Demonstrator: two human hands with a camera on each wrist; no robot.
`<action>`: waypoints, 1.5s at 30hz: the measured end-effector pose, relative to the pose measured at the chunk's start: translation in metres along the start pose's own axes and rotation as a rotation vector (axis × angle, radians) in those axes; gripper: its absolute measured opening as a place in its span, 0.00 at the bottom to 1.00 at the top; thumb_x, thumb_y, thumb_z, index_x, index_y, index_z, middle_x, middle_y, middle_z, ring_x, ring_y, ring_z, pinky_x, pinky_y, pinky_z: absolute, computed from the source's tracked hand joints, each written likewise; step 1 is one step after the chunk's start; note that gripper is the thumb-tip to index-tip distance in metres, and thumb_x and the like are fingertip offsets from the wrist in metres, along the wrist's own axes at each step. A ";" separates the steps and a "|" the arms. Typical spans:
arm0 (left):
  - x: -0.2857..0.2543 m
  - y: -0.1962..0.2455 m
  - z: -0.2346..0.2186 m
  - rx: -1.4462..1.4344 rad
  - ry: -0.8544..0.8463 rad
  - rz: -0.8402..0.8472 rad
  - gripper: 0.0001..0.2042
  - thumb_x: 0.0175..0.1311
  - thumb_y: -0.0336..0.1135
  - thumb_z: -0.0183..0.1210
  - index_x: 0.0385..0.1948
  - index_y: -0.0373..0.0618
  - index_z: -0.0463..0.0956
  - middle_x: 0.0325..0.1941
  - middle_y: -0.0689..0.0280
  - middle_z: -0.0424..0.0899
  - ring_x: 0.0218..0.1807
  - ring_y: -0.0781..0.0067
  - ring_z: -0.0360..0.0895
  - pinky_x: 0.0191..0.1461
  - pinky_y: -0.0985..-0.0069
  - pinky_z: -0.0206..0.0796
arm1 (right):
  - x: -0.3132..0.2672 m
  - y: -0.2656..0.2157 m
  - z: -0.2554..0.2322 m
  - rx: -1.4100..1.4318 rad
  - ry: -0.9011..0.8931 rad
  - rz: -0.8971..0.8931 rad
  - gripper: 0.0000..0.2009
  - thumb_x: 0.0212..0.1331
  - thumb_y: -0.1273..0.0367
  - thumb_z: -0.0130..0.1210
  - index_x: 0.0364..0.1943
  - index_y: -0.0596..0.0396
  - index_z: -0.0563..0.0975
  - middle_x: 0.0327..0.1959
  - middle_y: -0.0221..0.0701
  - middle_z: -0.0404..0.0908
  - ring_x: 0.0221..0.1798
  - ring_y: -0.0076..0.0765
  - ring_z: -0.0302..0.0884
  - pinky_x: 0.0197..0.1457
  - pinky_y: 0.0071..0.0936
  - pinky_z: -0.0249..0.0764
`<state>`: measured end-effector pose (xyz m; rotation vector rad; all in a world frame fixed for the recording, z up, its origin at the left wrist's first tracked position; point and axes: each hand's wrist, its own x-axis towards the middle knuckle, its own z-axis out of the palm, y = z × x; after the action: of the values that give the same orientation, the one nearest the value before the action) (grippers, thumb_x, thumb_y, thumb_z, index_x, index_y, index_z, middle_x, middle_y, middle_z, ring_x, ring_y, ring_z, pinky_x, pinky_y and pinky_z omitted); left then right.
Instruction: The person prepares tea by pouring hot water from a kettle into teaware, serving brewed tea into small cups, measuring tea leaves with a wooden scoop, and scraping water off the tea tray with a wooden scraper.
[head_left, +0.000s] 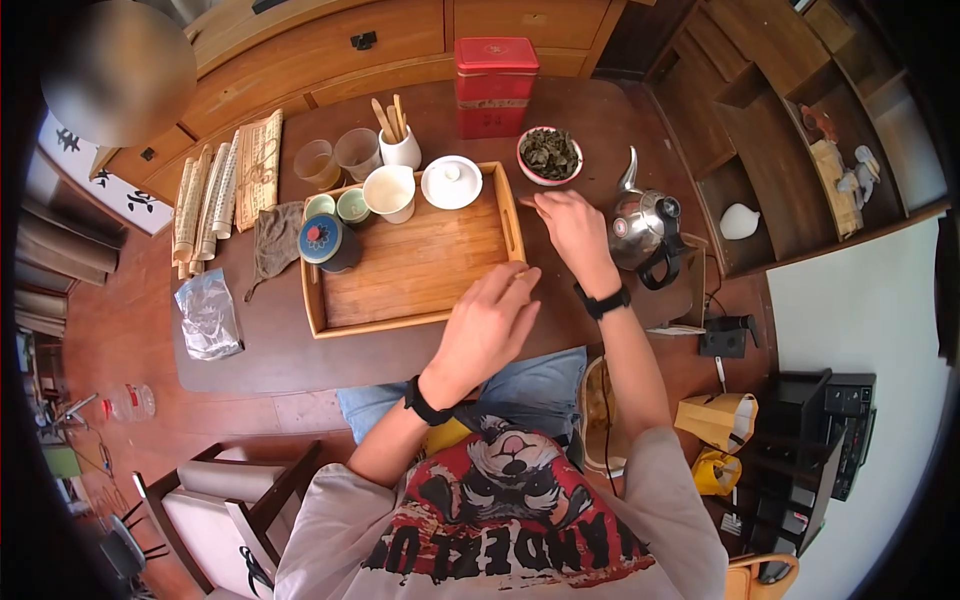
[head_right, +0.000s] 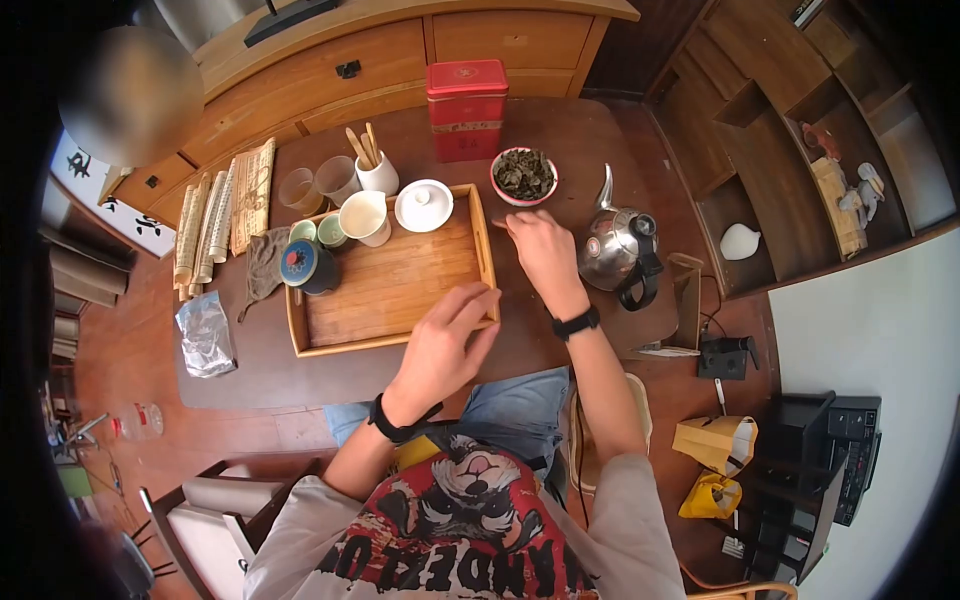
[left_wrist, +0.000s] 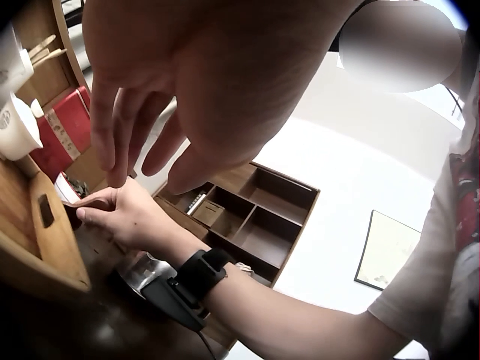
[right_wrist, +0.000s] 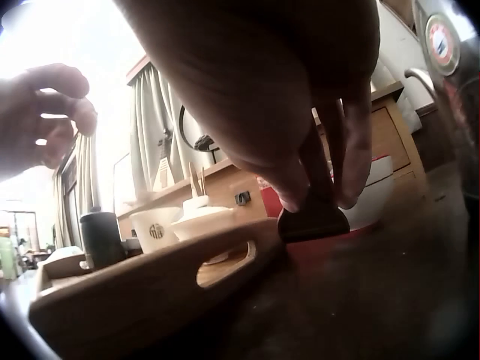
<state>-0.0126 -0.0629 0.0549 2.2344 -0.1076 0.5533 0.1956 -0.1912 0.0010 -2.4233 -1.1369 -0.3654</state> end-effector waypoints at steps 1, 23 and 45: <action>-0.003 -0.003 -0.007 0.006 0.005 -0.025 0.21 0.66 0.25 0.70 0.61 0.37 0.82 0.61 0.51 0.85 0.58 0.43 0.86 0.60 0.56 0.81 | 0.007 0.002 0.008 -0.035 0.000 -0.042 0.09 0.74 0.67 0.59 0.45 0.53 0.88 0.43 0.32 0.91 0.50 0.47 0.88 0.48 0.44 0.87; -0.051 -0.044 -0.050 -0.017 0.124 -0.279 0.19 0.70 0.24 0.69 0.62 0.38 0.83 0.63 0.51 0.86 0.58 0.45 0.88 0.60 0.60 0.81 | -0.126 -0.033 -0.086 0.012 -0.340 -0.175 0.13 0.65 0.72 0.67 0.53 0.55 0.88 0.55 0.31 0.93 0.46 0.37 0.86 0.49 0.32 0.88; -0.062 -0.045 -0.058 -0.015 0.133 -0.326 0.19 0.70 0.23 0.68 0.63 0.37 0.83 0.62 0.52 0.86 0.55 0.52 0.90 0.59 0.63 0.81 | -0.027 0.009 -0.019 -0.032 -0.178 0.033 0.12 0.72 0.73 0.61 0.55 0.51 0.89 0.52 0.35 0.93 0.48 0.51 0.88 0.52 0.46 0.88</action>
<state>-0.0771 0.0036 0.0305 2.1349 0.3142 0.5164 0.1848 -0.2236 0.0036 -2.5406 -1.1700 -0.1614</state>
